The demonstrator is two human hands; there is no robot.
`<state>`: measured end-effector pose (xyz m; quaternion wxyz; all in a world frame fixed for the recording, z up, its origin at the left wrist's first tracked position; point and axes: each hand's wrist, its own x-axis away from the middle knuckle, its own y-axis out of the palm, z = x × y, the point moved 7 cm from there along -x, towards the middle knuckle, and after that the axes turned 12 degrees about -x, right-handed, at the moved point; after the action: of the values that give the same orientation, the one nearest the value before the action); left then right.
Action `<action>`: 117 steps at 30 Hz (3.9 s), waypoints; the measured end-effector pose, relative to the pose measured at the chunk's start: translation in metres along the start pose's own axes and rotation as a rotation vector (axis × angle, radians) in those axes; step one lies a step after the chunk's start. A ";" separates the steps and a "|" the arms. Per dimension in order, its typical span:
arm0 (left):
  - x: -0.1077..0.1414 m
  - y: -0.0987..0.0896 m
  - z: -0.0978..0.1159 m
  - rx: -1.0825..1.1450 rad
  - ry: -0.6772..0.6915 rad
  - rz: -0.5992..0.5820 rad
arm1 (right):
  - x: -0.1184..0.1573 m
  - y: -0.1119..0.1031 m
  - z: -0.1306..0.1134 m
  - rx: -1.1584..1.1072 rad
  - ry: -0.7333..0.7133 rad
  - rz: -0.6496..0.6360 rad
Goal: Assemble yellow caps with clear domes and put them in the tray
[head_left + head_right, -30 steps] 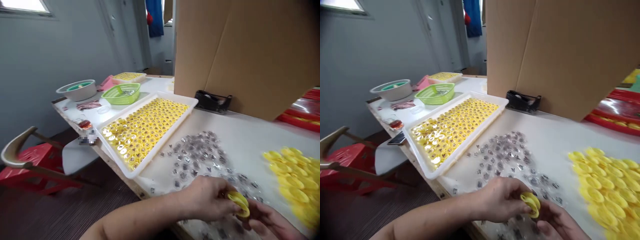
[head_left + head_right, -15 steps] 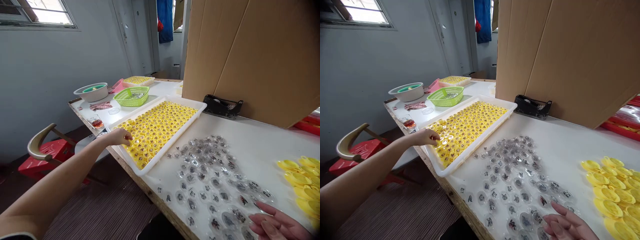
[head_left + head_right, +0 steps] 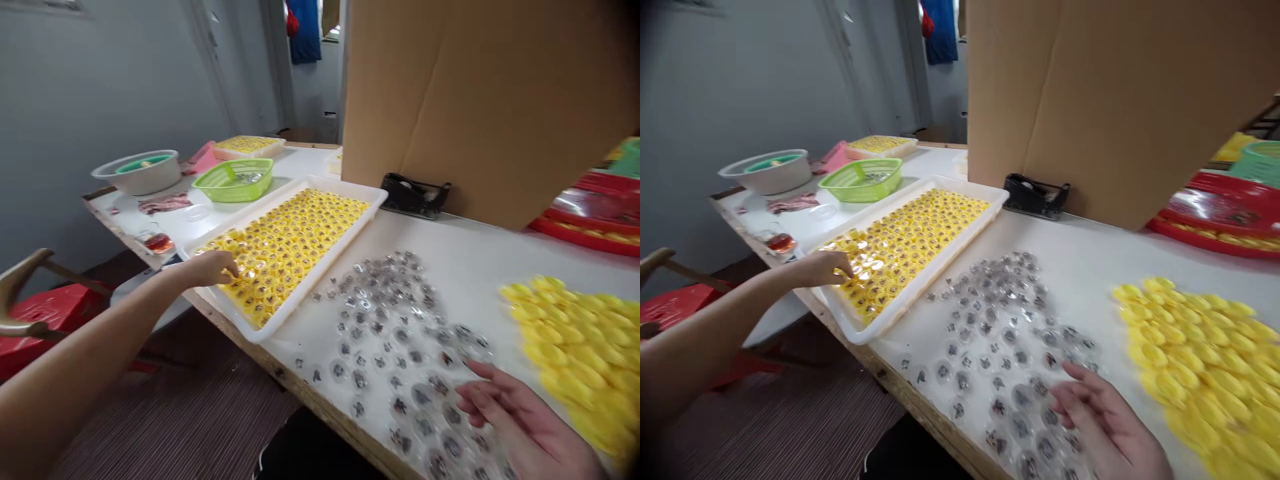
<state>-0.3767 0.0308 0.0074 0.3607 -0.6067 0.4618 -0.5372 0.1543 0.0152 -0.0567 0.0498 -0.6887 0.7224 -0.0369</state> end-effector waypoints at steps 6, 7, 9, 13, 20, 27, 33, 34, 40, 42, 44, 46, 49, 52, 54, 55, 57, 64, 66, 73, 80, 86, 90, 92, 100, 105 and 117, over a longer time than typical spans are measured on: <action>-0.012 0.014 -0.020 -0.141 -0.015 -0.027 | 0.006 0.015 -0.030 0.218 -0.137 -0.176; -0.014 0.014 -0.020 -0.165 -0.021 -0.047 | 0.007 0.022 -0.036 0.315 -0.208 -0.223; -0.014 0.006 -0.014 -0.211 -0.040 -0.032 | 0.010 0.037 -0.047 0.495 -0.342 -0.319; -0.001 -0.042 0.036 -0.255 -0.048 0.260 | 0.004 0.060 -0.056 0.724 -0.436 -0.399; 0.024 -0.098 0.191 0.047 0.387 0.646 | -0.016 0.086 -0.046 0.912 -0.387 -0.490; 0.012 -0.090 0.277 0.271 0.582 0.591 | -0.024 0.079 -0.039 0.678 -0.292 -0.454; 0.012 -0.078 0.330 0.390 0.598 0.413 | -0.034 0.032 -0.051 0.314 -0.097 -0.308; 0.013 -0.075 0.342 0.407 0.615 0.379 | -0.036 0.019 -0.053 0.218 -0.061 -0.283; 0.031 -0.060 0.444 0.433 0.863 0.297 | -0.034 -0.068 -0.062 -0.194 -0.045 -0.085; 0.035 -0.056 0.478 0.383 0.938 0.312 | -0.029 -0.081 -0.062 -0.121 -0.056 -0.064; 0.035 -0.051 0.503 0.325 0.984 0.317 | -0.024 -0.085 -0.061 -0.060 -0.052 -0.053; 0.032 -0.047 0.519 0.294 0.992 0.311 | -0.021 -0.082 -0.059 -0.016 -0.042 -0.052; 0.025 -0.042 0.524 0.284 0.958 0.304 | -0.021 -0.075 -0.052 0.037 -0.007 -0.060; 0.024 -0.039 0.514 0.246 0.934 0.326 | -0.027 -0.066 -0.040 0.058 0.058 -0.104; 0.026 -0.038 0.507 0.155 0.937 0.361 | -0.032 -0.058 -0.033 0.066 0.101 -0.158; 0.028 -0.037 0.504 0.098 0.942 0.381 | -0.034 -0.054 -0.029 0.075 0.126 -0.188; 0.033 -0.036 0.499 0.008 0.956 0.424 | -0.038 -0.046 -0.020 0.103 0.171 -0.244; 0.050 -0.050 0.460 0.186 1.005 0.441 | -0.033 -0.027 -0.003 0.336 0.198 -0.349; 0.041 -0.054 0.433 0.372 0.920 0.400 | -0.032 -0.028 -0.006 0.444 0.147 -0.331; -0.003 -0.052 0.354 0.698 0.596 0.336 | -0.032 -0.023 -0.020 0.781 0.022 -0.338; -0.019 -0.034 0.342 0.962 0.467 0.159 | -0.019 -0.020 -0.028 1.105 -0.054 -0.336; -0.025 -0.023 0.339 1.167 0.493 0.056 | -0.007 -0.011 -0.027 1.279 -0.135 -0.277; -0.023 -0.018 0.340 1.251 0.495 -0.064 | -0.008 -0.008 -0.024 1.305 -0.192 -0.257; -0.021 -0.017 0.343 1.328 0.518 -0.126 | -0.010 -0.011 -0.025 1.292 -0.210 -0.236; -0.018 -0.016 0.354 1.632 0.565 -0.268 | 0.002 -0.014 -0.056 0.410 -0.154 -0.175; -0.014 -0.019 0.357 1.679 0.606 -0.325 | 0.011 0.021 -0.081 0.333 -0.244 -0.313; -0.016 -0.015 0.360 1.702 0.589 -0.343 | 0.005 0.051 -0.091 0.384 -0.419 -0.448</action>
<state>-0.0198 0.0300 -0.0423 0.4691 -0.0350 -0.1128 -0.8752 0.0928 0.0111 0.0273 0.3159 -0.8006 0.5076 -0.0396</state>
